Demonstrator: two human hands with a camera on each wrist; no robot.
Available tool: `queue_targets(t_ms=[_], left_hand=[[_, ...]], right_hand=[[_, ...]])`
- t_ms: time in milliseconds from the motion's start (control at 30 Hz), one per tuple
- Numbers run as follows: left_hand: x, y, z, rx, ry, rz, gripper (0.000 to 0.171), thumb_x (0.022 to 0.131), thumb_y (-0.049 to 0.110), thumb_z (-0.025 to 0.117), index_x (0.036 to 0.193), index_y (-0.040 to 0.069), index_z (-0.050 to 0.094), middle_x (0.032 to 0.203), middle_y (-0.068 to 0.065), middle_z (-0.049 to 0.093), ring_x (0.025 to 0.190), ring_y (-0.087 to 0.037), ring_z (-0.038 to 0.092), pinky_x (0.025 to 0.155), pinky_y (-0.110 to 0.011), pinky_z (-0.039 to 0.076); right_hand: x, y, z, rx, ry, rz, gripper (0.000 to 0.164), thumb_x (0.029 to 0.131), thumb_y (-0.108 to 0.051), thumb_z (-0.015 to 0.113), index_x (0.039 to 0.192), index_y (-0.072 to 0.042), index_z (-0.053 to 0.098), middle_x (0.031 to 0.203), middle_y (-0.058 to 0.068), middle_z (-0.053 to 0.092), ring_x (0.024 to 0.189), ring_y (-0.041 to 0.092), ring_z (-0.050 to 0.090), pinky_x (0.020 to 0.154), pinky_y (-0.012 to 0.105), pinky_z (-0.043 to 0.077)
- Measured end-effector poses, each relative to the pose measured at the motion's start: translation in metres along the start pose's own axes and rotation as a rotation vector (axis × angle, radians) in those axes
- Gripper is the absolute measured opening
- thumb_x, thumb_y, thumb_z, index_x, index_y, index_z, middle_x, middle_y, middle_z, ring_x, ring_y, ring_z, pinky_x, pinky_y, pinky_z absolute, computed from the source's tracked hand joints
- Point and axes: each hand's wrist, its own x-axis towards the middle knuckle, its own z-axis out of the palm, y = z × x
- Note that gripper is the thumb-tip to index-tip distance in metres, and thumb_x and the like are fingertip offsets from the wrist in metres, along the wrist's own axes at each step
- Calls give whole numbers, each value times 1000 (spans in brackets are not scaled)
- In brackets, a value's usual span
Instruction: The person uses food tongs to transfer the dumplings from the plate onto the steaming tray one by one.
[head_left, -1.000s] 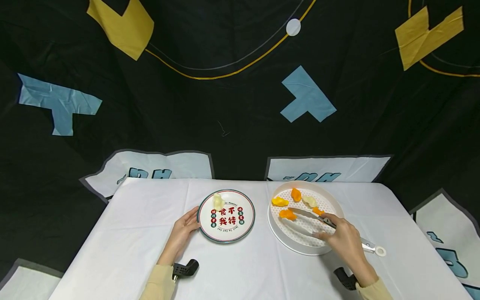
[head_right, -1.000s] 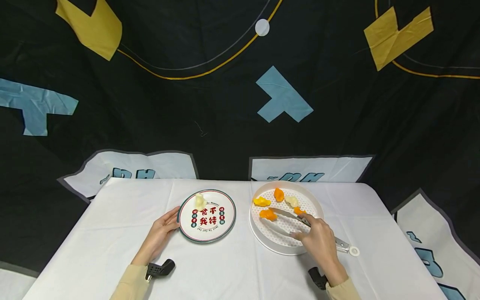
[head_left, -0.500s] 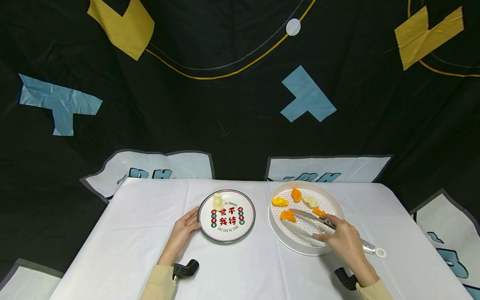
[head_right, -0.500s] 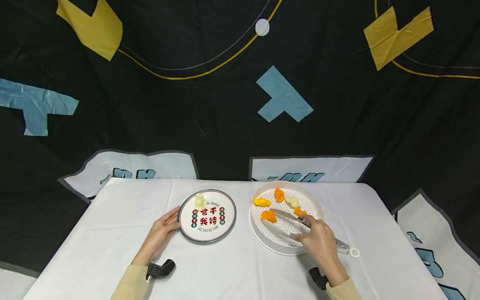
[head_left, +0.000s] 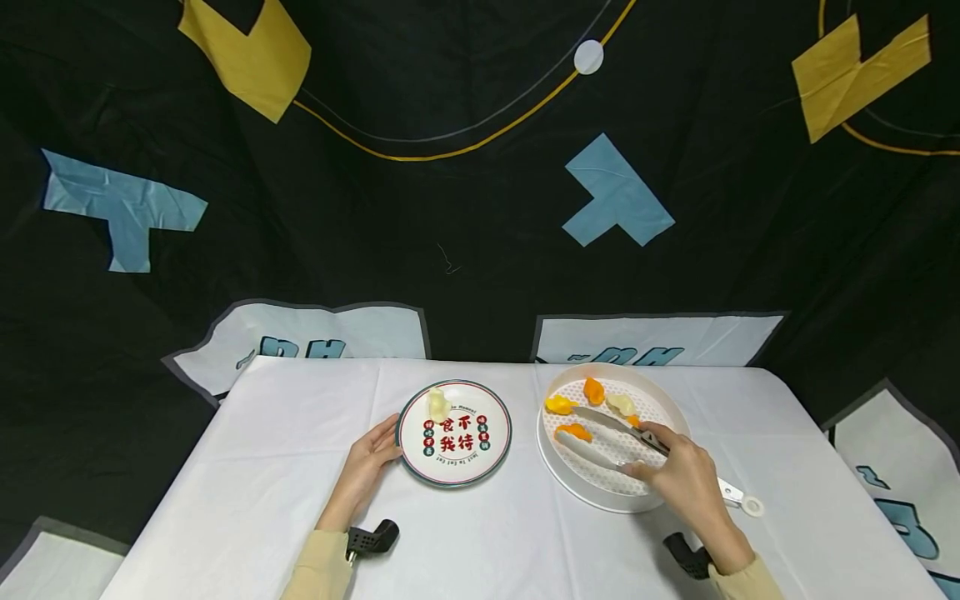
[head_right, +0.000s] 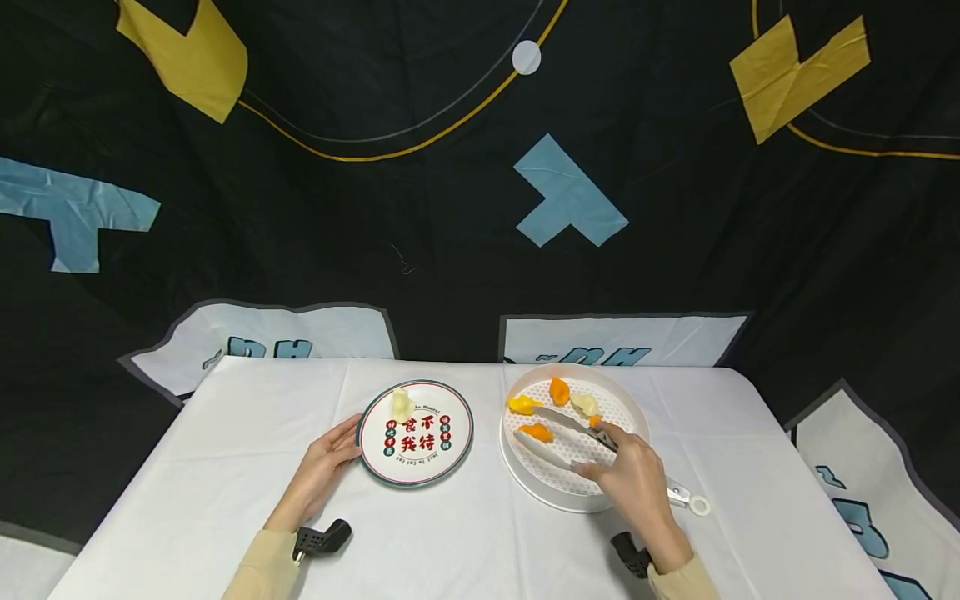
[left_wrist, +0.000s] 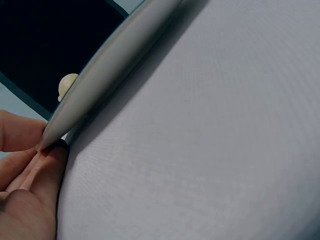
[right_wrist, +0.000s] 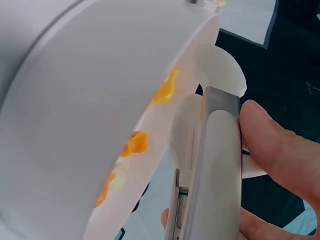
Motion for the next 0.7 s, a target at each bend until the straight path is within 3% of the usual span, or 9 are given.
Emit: queue_targets(t_ms=[267, 700], left_hand=[[0, 2, 1, -4, -5, -9, 61, 88, -13, 46, 145, -11, 25, 149, -28, 27, 137, -35, 30, 106, -27, 35], [-2, 3, 1, -16, -14, 2, 61, 87, -13, 46, 145, -11, 24, 149, -29, 26, 137, -35, 28, 107, -27, 34]], right_hand=[[6, -15, 5, 31, 23, -34, 61, 67, -21, 86, 120, -1, 63, 113, 22, 65, 103, 44, 58, 83, 57, 49], [19, -50, 31, 123, 14, -69, 61, 64, -17, 86, 119, -2, 65, 111, 15, 67, 98, 34, 61, 82, 50, 49]])
